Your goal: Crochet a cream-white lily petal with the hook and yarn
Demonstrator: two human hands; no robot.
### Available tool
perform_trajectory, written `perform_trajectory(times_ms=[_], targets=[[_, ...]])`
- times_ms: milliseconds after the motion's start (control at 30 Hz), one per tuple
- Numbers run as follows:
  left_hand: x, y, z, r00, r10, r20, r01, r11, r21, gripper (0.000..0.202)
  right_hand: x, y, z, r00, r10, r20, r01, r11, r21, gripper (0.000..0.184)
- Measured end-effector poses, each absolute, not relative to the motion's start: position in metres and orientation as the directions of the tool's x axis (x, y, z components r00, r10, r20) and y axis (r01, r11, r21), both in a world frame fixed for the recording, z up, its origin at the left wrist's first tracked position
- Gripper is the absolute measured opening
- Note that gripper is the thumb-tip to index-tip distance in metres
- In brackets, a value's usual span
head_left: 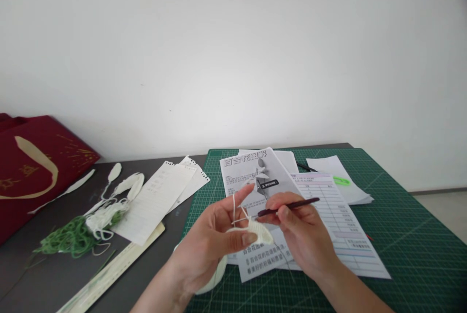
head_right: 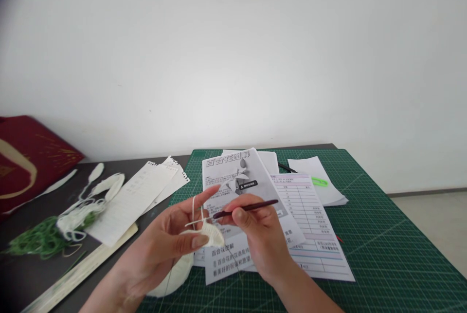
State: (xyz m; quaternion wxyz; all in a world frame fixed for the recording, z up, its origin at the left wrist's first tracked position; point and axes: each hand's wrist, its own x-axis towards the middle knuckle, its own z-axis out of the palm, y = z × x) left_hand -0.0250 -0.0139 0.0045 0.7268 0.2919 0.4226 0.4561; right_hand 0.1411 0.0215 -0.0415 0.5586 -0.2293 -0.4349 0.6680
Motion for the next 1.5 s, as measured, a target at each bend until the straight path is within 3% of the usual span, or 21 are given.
perform_trajectory(times_ms=[100, 200, 567, 933, 1033, 1167, 1300, 1400, 1500], targets=[[-0.025, -0.016, 0.005, 0.264, 0.898, -0.352, -0.382, 0.433, 0.817, 0.075, 0.143, 0.024, -0.039, -0.383, 0.922, 0.066, -0.598, -0.193, -0.778, 0.013], [-0.027, -0.017, 0.004, 0.298, 0.884, -0.359, -0.346, 0.451, 0.823, 0.074, 0.148, 0.027, -0.036, -0.406, 0.911, 0.073, -0.584, -0.197, -0.787, 0.016], [-0.027, -0.018, -0.001, 0.36, 0.872, -0.332, -0.279, 0.44, 0.853, 0.071, 0.169, 0.033, -0.03, -0.449, 0.854, 0.263, -0.417, 0.06, -0.907, 0.017], [-0.026, -0.017, -0.002, 0.347, 0.874, -0.342, -0.187, 0.421, 0.887, 0.038, 0.18, 0.024, -0.02, -0.454, 0.746, 0.488, -0.239, 0.425, -0.873, 0.015], [-0.024, -0.017, -0.001, 0.309, 0.884, -0.35, -0.145, 0.408, 0.902, 0.047, 0.181, 0.02, -0.016, -0.472, 0.713, 0.519, -0.172, 0.503, -0.847, 0.015], [-0.023, -0.015, -0.003, 0.223, 0.912, -0.345, -0.017, 0.358, 0.934, 0.062, 0.179, 0.013, -0.011, -0.54, 0.588, 0.602, -0.018, 0.707, -0.707, 0.012], [-0.021, -0.012, -0.006, 0.092, 0.957, -0.276, 0.141, 0.262, 0.955, 0.061, 0.17, 0.008, -0.01, -0.606, 0.322, 0.727, 0.154, 0.945, -0.29, 0.005], [-0.02, -0.011, -0.007, 0.018, 0.977, -0.212, 0.261, 0.2, 0.944, 0.057, 0.162, 0.006, -0.016, -0.67, 0.199, 0.715, 0.234, 0.971, -0.051, 0.006], [-0.02, -0.012, -0.006, -0.043, 0.989, -0.143, 0.372, 0.148, 0.916, 0.058, 0.157, 0.005, -0.028, -0.64, 0.118, 0.759, 0.252, 0.966, 0.062, 0.016]])
